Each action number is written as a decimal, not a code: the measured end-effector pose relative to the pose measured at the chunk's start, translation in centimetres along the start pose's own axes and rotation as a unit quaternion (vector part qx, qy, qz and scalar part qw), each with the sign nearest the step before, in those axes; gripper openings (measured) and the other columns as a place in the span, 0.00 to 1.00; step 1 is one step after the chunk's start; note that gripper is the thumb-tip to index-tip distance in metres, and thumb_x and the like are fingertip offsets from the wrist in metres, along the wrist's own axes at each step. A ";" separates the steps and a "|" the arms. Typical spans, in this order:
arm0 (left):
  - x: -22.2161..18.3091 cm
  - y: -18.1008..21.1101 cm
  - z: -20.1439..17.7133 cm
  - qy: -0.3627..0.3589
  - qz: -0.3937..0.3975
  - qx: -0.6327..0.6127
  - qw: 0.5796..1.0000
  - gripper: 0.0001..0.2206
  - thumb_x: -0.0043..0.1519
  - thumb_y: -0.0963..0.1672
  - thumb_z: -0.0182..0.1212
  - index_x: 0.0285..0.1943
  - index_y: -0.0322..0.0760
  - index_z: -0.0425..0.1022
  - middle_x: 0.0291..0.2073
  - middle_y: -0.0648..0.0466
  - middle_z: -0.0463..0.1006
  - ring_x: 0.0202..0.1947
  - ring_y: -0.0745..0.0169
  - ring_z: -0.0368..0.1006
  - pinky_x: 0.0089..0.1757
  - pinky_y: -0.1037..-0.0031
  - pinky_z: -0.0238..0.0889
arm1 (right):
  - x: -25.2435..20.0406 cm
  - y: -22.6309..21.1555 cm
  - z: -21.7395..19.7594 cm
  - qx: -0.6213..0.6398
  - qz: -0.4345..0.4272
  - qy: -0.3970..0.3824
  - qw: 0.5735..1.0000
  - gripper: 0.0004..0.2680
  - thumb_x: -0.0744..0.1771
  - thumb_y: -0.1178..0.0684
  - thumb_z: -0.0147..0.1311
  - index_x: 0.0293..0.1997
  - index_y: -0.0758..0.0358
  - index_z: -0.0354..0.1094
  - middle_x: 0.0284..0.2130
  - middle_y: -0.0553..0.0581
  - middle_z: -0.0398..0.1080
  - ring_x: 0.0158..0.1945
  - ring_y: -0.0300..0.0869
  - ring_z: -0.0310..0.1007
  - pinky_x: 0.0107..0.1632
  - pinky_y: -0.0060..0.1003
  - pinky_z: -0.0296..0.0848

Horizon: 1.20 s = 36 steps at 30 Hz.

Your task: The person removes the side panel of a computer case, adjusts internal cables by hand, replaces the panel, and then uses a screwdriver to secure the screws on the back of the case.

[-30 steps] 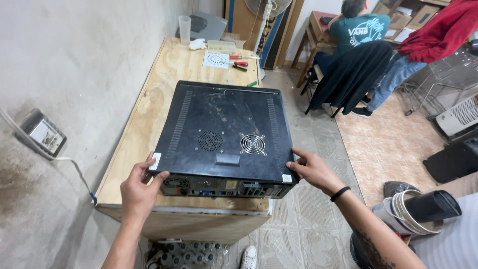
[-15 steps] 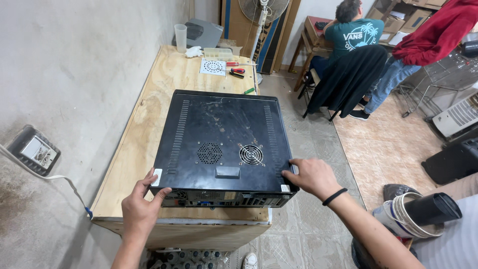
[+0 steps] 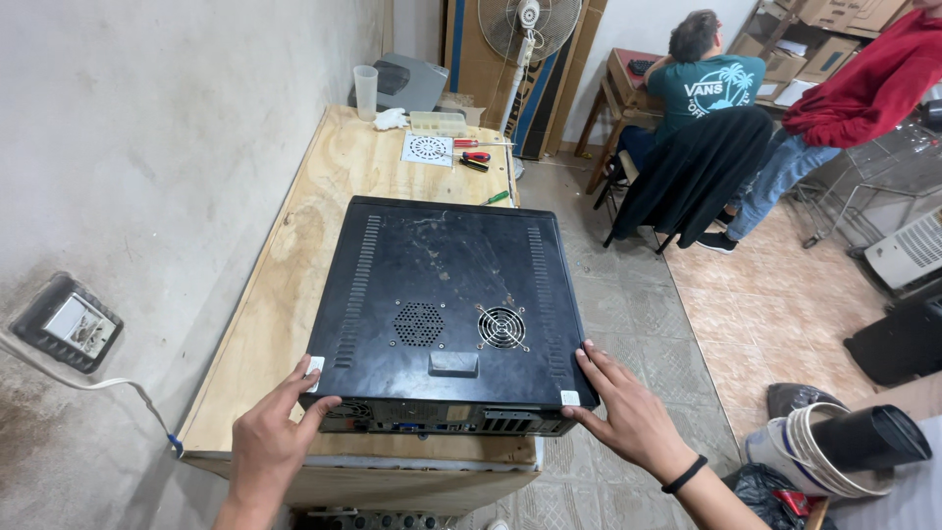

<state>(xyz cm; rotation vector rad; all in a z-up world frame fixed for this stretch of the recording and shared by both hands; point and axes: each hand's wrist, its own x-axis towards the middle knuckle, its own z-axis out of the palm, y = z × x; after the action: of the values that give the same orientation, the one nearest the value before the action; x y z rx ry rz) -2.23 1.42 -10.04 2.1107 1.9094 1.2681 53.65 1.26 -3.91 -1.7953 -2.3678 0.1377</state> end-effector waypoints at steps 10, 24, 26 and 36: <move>1.4 0.3 -1.2 -0.038 0.075 0.075 0.994 0.27 0.65 0.56 0.79 0.64 0.36 0.90 0.70 0.51 0.90 0.57 0.53 0.93 0.43 0.64 0.92 | 0.5 -0.1 -0.2 -0.130 -0.021 -0.011 0.991 0.41 0.73 0.18 0.50 0.94 0.52 0.46 0.94 0.50 0.48 0.93 0.50 0.50 0.76 0.53 0.76; 2.8 -2.8 -0.4 -0.134 0.116 0.094 0.980 0.37 0.60 0.58 0.82 0.76 0.40 0.84 0.81 0.58 0.81 0.56 0.63 0.93 0.38 0.62 0.93 | 0.5 1.1 0.9 -0.050 -0.040 0.033 0.997 0.37 0.71 0.22 0.59 0.88 0.54 0.60 0.90 0.48 0.59 0.87 0.45 0.66 0.62 0.50 0.89; 2.7 -2.8 -0.4 -0.145 0.106 0.101 0.978 0.37 0.60 0.58 0.82 0.77 0.42 0.84 0.82 0.60 0.80 0.58 0.62 0.92 0.39 0.60 0.93 | 0.2 1.4 1.3 -0.052 -0.057 0.053 0.996 0.37 0.71 0.22 0.60 0.88 0.55 0.62 0.89 0.50 0.61 0.87 0.46 0.66 0.67 0.50 0.85; 13.5 2.3 -2.1 -0.305 -0.077 0.035 0.949 0.35 0.72 0.60 0.68 0.89 0.53 0.75 0.88 0.53 0.71 0.81 0.39 0.76 0.73 0.44 0.74 | 6.3 1.3 -3.0 -0.002 0.076 -0.033 0.997 0.25 0.75 0.26 0.54 0.85 0.33 0.68 0.79 0.42 0.73 0.82 0.50 0.75 0.78 0.55 0.79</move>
<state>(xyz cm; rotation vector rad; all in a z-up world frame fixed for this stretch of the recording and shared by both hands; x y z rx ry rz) -2.69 11.21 -0.19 2.0059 1.7924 0.4381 53.78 7.56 -0.72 -2.0034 -2.2736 0.2156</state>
